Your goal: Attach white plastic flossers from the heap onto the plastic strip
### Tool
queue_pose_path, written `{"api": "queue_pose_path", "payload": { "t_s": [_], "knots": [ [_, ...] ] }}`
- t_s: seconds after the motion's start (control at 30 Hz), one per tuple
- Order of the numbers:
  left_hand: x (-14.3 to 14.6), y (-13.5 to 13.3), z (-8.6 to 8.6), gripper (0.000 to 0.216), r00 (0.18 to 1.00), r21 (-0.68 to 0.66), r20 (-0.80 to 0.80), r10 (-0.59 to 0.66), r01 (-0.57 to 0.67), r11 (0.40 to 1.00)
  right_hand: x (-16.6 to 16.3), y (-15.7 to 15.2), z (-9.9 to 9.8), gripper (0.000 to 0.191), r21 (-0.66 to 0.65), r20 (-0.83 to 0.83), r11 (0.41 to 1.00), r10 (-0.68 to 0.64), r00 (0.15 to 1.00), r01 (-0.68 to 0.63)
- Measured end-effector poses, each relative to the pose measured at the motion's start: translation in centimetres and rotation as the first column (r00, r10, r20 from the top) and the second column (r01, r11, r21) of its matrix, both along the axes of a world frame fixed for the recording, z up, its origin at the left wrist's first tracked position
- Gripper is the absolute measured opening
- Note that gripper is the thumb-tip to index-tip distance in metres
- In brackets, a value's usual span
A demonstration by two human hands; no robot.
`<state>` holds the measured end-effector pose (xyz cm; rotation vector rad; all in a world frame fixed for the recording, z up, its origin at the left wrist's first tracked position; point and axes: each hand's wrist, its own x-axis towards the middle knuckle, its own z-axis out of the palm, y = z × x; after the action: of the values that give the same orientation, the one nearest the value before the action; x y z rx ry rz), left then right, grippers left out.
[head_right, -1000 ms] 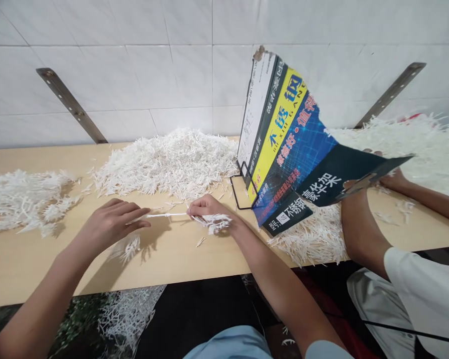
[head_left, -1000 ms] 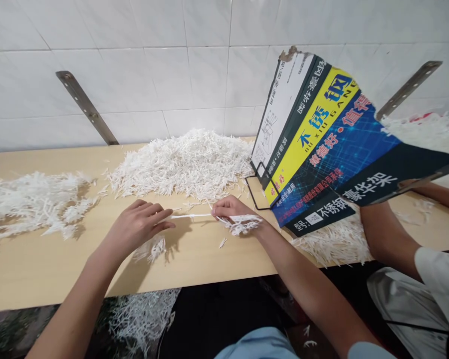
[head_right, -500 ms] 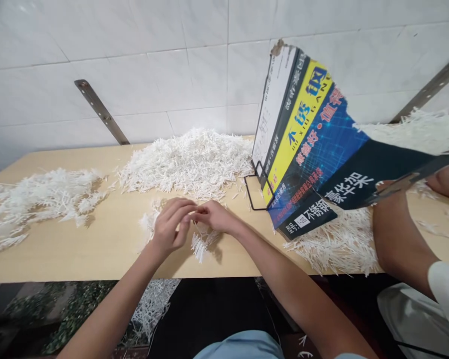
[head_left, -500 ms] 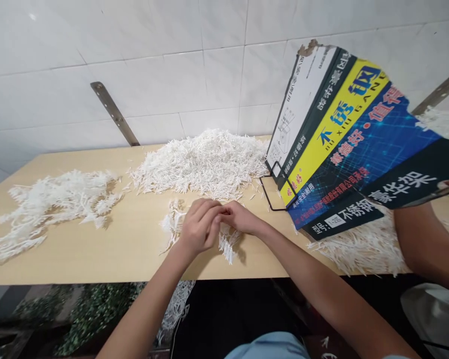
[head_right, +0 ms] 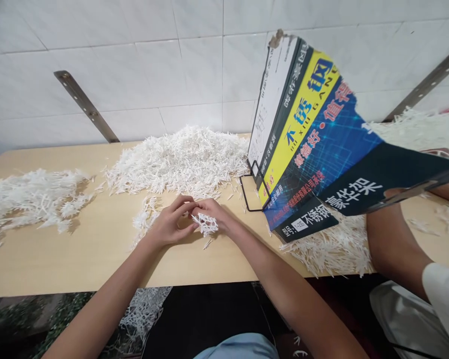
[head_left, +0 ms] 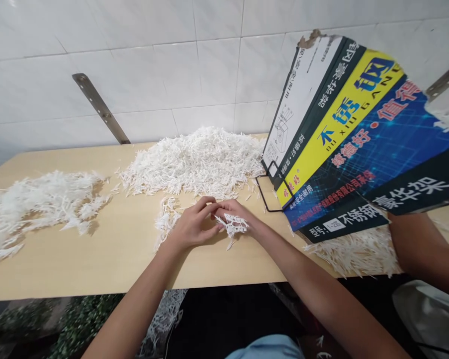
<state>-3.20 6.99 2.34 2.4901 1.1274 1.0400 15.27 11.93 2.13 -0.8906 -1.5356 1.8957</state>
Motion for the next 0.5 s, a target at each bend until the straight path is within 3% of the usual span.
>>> {"api": "queue_pose_path", "payload": {
  "t_s": [0.17, 0.37, 0.5],
  "knots": [
    [-0.2, 0.2, -0.7, 0.037, 0.991, -0.027, -0.004, 0.137, -0.137, 0.99, 0.0, 0.0, -0.5, 0.026, 0.013, -0.094, 0.996, -0.087, 0.992, 0.089],
    [-0.1, 0.5, -1.0, 0.034, 0.965, -0.094, 0.0, 0.261, -0.26, 0.961, 0.6, 1.0, -0.8, 0.048, -0.081, -0.145, 0.916, -0.402, 0.904, 0.394],
    [0.0, 0.6, -0.6, 0.032, 0.948, -0.146, 0.066, 0.312, -0.3, 0.943, 1.2, 1.0, 0.0, 0.054, 0.018, -0.178, 0.928, -0.363, 0.915, 0.372]
  ]
}}
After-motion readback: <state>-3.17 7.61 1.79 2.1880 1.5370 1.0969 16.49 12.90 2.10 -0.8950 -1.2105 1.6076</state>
